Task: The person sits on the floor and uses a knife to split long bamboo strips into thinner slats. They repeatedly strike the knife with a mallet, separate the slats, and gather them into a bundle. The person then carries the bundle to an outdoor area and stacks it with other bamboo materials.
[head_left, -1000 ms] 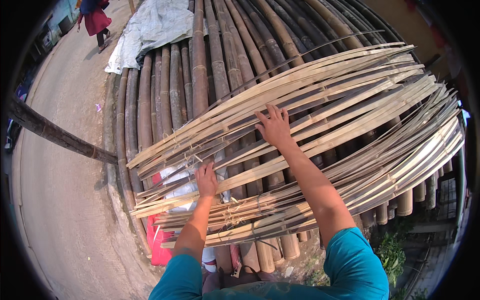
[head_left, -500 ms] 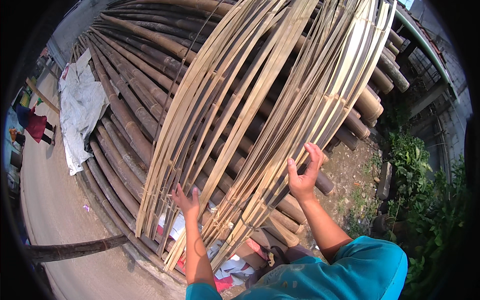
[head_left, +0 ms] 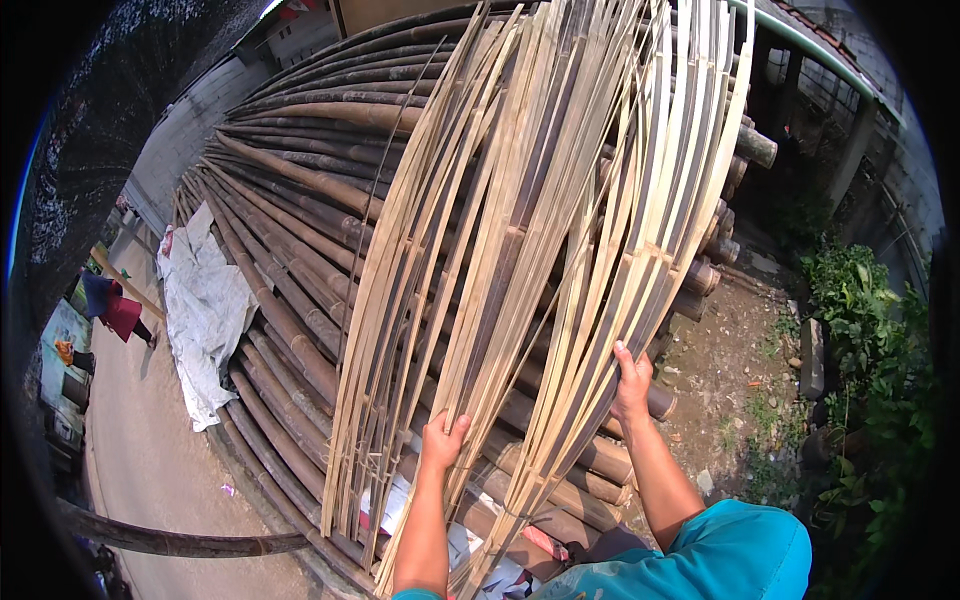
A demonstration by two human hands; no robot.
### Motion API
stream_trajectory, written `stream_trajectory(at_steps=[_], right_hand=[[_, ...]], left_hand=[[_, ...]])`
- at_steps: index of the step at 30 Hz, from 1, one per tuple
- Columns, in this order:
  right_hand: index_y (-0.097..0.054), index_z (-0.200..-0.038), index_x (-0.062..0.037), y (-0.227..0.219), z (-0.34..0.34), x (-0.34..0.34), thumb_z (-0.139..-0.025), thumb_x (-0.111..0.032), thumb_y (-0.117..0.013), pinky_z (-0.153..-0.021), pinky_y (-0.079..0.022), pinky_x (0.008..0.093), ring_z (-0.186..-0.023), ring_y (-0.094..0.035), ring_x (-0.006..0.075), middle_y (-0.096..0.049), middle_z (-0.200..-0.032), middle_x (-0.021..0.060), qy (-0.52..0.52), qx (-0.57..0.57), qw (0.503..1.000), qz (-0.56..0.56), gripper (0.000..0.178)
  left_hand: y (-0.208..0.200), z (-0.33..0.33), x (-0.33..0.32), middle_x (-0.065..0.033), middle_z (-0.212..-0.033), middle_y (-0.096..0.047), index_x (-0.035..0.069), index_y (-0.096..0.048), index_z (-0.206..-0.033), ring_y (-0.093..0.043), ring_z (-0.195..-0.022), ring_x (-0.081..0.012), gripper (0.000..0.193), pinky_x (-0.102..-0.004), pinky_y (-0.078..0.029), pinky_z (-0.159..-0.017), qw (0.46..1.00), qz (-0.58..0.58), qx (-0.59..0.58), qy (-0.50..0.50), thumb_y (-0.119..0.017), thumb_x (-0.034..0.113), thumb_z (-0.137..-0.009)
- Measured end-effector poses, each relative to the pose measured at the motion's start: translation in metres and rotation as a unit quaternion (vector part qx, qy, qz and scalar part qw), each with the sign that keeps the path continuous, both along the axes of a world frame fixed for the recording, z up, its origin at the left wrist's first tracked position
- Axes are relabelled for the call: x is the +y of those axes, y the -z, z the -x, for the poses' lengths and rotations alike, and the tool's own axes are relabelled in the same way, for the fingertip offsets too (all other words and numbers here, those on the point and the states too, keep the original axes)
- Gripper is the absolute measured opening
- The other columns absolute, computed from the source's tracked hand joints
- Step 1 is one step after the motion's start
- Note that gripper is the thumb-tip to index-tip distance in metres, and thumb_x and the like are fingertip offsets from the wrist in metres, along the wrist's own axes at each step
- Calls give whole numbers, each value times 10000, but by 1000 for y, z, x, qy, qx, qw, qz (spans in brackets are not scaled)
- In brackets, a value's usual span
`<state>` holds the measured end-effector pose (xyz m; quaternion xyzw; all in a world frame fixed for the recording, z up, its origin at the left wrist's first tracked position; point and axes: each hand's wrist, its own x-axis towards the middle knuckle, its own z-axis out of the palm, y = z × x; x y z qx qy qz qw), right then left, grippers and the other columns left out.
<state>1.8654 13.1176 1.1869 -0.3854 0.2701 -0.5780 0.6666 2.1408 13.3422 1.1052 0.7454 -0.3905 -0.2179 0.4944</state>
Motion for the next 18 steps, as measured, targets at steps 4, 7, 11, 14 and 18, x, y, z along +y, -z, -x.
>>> stream_trajectory(at_steps=[4, 7, 11, 14, 18], right_hand=[[-573, -1242, 9, 25, 29, -10, -984, -228, -668, -935, -491, 316, -1033, -617, 153, -666, -1152, 75, 76, 64, 995, -29, 362], [-541, -1270, 2, 30, 24, -7, -982, -320, -682, -937, -479, 321, -1053, -590, 153, -645, -1179, 75, 62, 93, 993, -29, 454], [-515, -1299, 5, 47, 19, -9, -1037, -441, -543, -995, -441, 330, -1120, -559, 173, -619, -1233, 88, 86, 126, 988, 1, 518], [-495, -1331, 15, 49, 17, -10, -1075, -466, -429, -1020, -420, 338, -1156, -549, 190, -604, -1271, 111, 129, 121, 984, 27, 549], [-467, -1367, 35, 39, 11, -3, -1084, -466, -402, -1043, -395, 344, -1216, -525, 215, -568, -1330, 153, 111, 144, 983, 20, 579]], left_hand=[[8, 2, -40, -188, -1001, -712, -8, -690, -1155, -676, -977, -260, 751, -376, -512, -879, 987, -35, 133, 84, -546, 692, -924], [64, -8, -49, -257, -1078, -692, -44, -668, -1141, -661, -1044, -368, 810, -422, -489, -924, 990, -124, 63, 6, -548, 720, -903], [75, 16, -59, -307, -1103, -679, -35, -652, -1160, -643, -1069, -460, 829, -477, -486, -928, 987, -112, -1, -114, -536, 741, -892], [82, 21, -53, -299, -1092, -682, 6, -638, -1201, -637, -1067, -474, 808, -491, -483, -936, 985, -121, -12, -125, -528, 745, -892], [64, 35, -49, -282, -1265, -593, 23, -534, -1355, -571, -1197, -410, 728, -483, -429, -1030, 983, -10, -56, -175, -610, 605, -925]])
